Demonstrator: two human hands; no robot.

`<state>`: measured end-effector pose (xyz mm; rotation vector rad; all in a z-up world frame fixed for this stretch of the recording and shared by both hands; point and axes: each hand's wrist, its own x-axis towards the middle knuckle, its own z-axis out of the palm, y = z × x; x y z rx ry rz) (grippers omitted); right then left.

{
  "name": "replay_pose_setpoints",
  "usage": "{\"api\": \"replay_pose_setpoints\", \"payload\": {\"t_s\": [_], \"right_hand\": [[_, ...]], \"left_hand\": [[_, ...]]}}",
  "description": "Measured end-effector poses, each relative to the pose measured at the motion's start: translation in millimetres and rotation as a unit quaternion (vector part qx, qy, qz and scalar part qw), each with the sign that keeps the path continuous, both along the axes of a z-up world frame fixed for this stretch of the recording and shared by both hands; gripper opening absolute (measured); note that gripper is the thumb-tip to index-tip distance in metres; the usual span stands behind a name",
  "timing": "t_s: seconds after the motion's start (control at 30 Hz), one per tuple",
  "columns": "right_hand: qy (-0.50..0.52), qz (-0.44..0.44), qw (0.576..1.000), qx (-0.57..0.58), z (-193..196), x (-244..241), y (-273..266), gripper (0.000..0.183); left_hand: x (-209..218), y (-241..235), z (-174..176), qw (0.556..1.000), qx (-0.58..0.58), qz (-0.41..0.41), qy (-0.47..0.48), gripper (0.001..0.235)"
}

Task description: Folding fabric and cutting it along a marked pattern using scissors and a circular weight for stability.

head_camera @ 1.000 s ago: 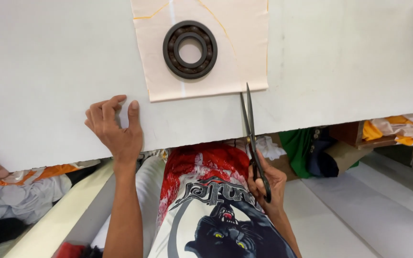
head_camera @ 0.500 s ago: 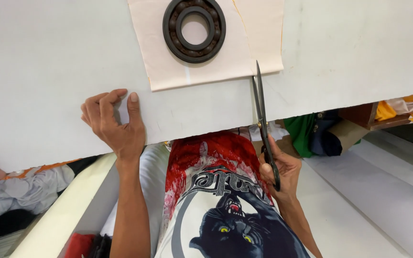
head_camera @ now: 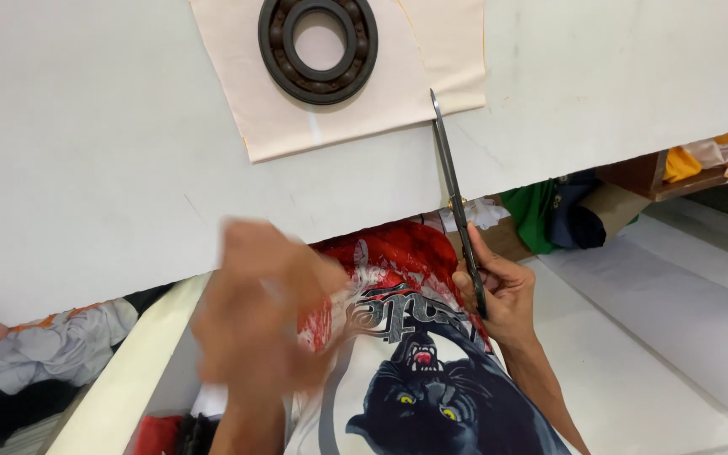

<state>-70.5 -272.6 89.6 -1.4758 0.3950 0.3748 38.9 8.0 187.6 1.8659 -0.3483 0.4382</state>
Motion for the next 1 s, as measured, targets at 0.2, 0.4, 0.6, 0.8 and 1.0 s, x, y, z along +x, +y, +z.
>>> {"api": "replay_pose_setpoints", "payload": {"t_s": [0.2,0.4,0.6,0.8,1.0], "right_hand": [[-0.043,-0.057,0.997,0.041,-13,0,-1,0.062],[-0.047,-0.044,0.997,0.037,-15,13,-1,0.060],[-0.033,-0.030,0.999,-0.008,-12,10,-3,0.060],[-0.044,-0.034,0.998,0.017,-18,17,-6,0.063],[-0.048,-0.015,0.999,-0.004,-18,24,1,0.061]], "left_hand": [[-33,-11,85,0.841,0.083,-0.164,0.508,0.035],[-33,-29,81,0.847,0.050,-0.211,0.486,0.033],[-42,-30,76,0.848,0.004,-0.270,0.457,0.031],[-46,-31,70,0.846,-0.035,-0.320,0.424,0.028],[-47,-31,62,0.839,-0.073,-0.373,0.390,0.026]]}}
